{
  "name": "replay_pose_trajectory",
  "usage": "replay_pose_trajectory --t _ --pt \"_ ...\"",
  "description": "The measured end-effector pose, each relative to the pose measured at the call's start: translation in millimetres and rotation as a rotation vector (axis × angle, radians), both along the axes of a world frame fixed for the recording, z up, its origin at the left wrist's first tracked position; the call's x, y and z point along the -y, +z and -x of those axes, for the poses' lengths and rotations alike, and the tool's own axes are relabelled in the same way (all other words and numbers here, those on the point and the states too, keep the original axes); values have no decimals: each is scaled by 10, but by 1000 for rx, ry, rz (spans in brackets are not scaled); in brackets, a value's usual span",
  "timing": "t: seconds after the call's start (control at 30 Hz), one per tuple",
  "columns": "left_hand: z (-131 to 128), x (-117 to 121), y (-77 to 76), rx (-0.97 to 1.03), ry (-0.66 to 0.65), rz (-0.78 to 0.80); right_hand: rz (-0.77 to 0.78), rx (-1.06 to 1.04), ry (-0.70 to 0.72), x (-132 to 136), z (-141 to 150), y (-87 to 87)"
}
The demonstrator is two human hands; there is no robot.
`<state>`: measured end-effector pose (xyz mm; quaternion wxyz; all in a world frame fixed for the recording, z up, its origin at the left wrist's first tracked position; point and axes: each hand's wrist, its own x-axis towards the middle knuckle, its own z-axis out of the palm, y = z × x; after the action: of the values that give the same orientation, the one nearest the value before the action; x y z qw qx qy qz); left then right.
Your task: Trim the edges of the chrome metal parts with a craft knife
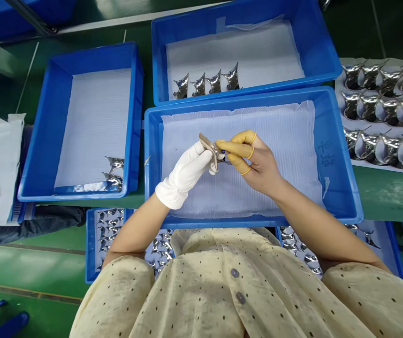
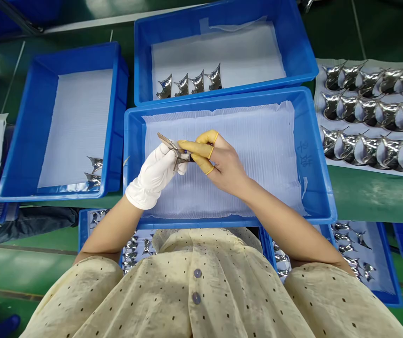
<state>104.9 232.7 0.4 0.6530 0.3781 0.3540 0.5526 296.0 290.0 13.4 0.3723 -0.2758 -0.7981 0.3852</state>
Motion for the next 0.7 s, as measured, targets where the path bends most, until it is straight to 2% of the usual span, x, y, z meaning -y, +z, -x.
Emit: replay_pose_trajectory --t 0.3,0.57,0.7 --pt "-48 4 15 91 -8 67 -41 -51 -2 -8 5 -32" --pt "-114 38 -8 97 44 90 -106 -151 90 -43 0 -46" --pt "-114 37 -29 94 35 71 -77 -170 118 -48 -3 -23"
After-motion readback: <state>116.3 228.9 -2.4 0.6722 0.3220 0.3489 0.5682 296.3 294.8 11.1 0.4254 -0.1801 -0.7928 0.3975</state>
